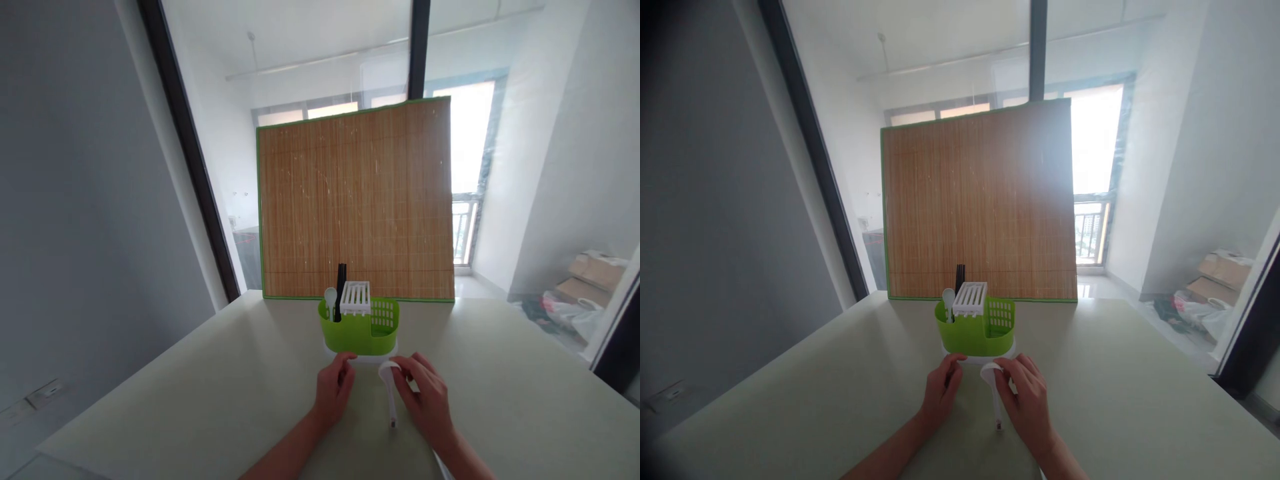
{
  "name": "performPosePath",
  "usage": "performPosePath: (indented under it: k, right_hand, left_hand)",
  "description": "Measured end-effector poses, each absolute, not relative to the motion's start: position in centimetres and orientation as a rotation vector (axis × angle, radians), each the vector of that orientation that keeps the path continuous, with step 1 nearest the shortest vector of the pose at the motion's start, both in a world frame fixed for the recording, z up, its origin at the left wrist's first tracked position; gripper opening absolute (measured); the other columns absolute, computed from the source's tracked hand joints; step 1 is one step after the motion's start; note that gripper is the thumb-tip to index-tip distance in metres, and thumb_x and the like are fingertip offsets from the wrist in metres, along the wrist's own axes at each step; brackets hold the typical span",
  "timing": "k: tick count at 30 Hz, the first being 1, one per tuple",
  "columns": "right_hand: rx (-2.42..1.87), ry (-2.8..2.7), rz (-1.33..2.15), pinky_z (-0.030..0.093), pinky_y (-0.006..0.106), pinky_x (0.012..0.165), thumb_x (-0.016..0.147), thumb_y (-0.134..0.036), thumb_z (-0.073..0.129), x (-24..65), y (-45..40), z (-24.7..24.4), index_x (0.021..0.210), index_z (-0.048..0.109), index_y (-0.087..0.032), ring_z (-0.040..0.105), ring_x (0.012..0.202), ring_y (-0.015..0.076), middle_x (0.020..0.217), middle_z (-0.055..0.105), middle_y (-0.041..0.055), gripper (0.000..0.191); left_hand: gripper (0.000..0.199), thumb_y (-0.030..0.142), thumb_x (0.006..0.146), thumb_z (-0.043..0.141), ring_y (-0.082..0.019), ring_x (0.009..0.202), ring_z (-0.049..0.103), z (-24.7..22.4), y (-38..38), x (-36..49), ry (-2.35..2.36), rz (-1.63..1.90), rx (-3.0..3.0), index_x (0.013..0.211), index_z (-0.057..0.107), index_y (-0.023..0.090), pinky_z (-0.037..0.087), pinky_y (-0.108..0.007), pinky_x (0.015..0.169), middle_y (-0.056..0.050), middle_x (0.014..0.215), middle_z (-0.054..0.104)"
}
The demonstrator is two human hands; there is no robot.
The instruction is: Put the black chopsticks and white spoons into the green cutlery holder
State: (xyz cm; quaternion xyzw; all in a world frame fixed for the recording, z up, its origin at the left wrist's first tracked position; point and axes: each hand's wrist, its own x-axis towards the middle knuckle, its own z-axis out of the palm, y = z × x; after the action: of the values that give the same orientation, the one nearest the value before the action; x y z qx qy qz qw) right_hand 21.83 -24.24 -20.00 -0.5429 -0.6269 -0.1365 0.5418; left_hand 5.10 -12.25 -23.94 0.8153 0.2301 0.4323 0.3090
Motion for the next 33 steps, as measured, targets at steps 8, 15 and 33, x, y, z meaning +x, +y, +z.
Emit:
performPosePath:
  k: [8,15,33]
  right_hand:
    - [-1.269,-1.467,-0.288,0.044,0.028,0.066,0.088,-0.021,0.05,21.2,-23.8,-20.6,0.096,0.059,-0.021,0.054,0.072,0.0168,0.076,0.058,0.0025,0.012]
    - [-1.269,-1.467,-0.301,0.042,0.026,0.062,0.088,-0.023,0.049,21.0,-23.9,-20.8,0.093,0.059,-0.021,0.053,0.066,0.0153,0.07,0.056,0.0005,0.011]
    - [-1.448,-1.573,-0.103,0.036,0.021,0.054,0.092,-0.037,0.041,20.0,-22.5,-23.3,0.073,0.051,-0.021,0.052,0.055,0.0123,0.063,0.056,-0.0019,0.027]
  left_hand:
    - [0.015,0.025,0.086,0.047,-0.01,0.058,0.048,-24.5,-15.5,6.7,0.412,1.046,2.452,0.087,0.06,0.018,0.036,-0.021,0.057,0.0,0.066,0.057]
    - [0.018,0.028,0.085,0.049,-0.009,0.053,0.044,-25.1,-16.0,7.4,0.49,1.03,2.419,0.075,0.058,0.017,0.033,-0.02,0.053,0.001,0.061,0.056]
    - [0.02,0.027,0.088,0.041,-0.011,0.055,0.048,-24.9,-15.1,6.3,0.513,1.065,2.471,0.078,0.057,0.018,0.035,-0.021,0.054,-0.002,0.063,0.058]
